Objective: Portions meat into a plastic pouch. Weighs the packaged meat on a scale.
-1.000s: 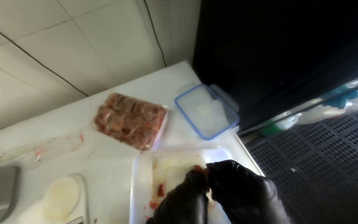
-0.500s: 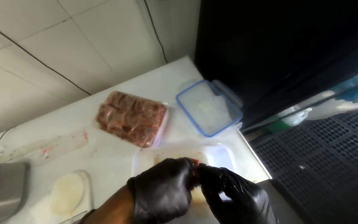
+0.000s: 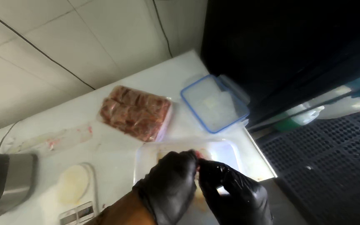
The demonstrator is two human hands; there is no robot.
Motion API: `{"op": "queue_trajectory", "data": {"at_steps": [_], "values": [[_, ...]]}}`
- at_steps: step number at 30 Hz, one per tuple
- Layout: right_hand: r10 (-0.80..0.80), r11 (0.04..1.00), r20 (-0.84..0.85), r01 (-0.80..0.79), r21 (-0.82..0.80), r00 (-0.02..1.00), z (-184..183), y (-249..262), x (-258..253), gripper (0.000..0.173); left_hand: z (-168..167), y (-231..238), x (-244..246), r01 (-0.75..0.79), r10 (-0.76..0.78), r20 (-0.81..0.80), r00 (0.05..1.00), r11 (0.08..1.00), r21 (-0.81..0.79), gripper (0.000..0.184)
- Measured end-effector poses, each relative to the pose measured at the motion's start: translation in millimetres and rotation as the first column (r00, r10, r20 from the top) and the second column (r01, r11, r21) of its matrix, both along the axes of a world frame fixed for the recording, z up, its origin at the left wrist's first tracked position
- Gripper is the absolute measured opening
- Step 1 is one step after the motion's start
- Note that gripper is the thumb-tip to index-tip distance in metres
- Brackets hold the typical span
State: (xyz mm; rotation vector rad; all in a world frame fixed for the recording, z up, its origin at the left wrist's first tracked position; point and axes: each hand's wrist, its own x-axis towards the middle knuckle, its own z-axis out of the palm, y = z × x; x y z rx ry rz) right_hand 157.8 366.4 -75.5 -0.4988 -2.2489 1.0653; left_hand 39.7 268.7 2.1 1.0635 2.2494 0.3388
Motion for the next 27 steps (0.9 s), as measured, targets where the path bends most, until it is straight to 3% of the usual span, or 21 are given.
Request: {"op": "queue_trajectory", "data": {"at_steps": [3, 5, 8, 10, 11, 13, 15, 17, 19, 21, 23, 25, 27], "values": [[-0.021, 0.989, -0.008, 0.020, -0.149, 1.000, 2, 5, 0, 0.014, -12, -11, 5, 0.064, -0.023, -0.289, 0.957, 0.989, 0.131, 0.014], [-0.015, 0.974, -0.017, 0.011, -0.228, 1.000, 3, 10, 1, 0.013, -9, -15, 4, 0.085, -0.007, -0.358, 0.934, 0.976, 0.202, 0.014], [0.003, 0.969, -0.063, -0.018, -0.246, 0.998, 2, 14, 4, 0.013, 4, -20, -5, 0.030, 0.059, -0.244, 0.968, 0.937, 0.347, 0.014], [0.003, 0.974, -0.043, -0.012, -0.227, 0.999, 2, 22, 7, 0.014, 5, -24, -12, -0.089, 0.145, -0.103, 0.984, 0.903, 0.420, 0.009], [0.003, 0.978, 0.009, -0.001, -0.206, 1.000, 2, 27, 9, 0.014, 0, -27, -15, -0.143, 0.177, -0.057, 0.982, 0.913, 0.381, 0.006], [0.052, 0.981, 0.184, -0.016, -0.194, 0.981, 0, 40, 16, 0.012, -21, -34, -21, -0.128, 0.129, -0.015, 0.992, 0.991, 0.024, 0.011], [0.107, 0.981, 0.410, -0.028, -0.193, 0.906, -3, 51, 23, 0.009, -63, -36, -24, 0.044, 0.010, 0.119, 0.993, 0.894, -0.446, 0.032], [0.148, 0.981, 0.549, -0.052, -0.186, 0.823, 4, 53, 23, 0.012, -112, -43, -18, 0.195, -0.088, 0.200, 0.976, 0.765, -0.613, 0.038], [0.155, 0.980, 0.585, -0.050, -0.191, 0.796, 12, 45, 18, 0.014, -135, -45, -9, 0.296, -0.166, 0.267, 0.949, 0.753, -0.587, 0.036], [0.093, 0.983, 0.446, -0.012, -0.182, 0.890, -3, 35, 6, 0.009, -147, -39, -2, 0.343, -0.192, 0.312, 0.930, 0.757, -0.556, 0.036], [0.109, 0.986, 0.444, -0.040, -0.162, 0.889, 6, 41, 2, 0.009, -153, -35, 7, 0.330, -0.177, 0.326, 0.929, 0.797, -0.507, 0.042], [0.174, 0.960, 0.462, -0.045, -0.276, 0.870, 23, 49, 8, 0.009, -150, -29, 21, 0.302, -0.172, 0.314, 0.934, 0.848, -0.434, 0.054], [0.218, 0.898, 0.431, -0.007, -0.439, 0.876, 39, 52, 15, 0.011, -152, -29, 31, 0.341, -0.242, 0.300, 0.923, 0.874, -0.346, 0.051]]}}
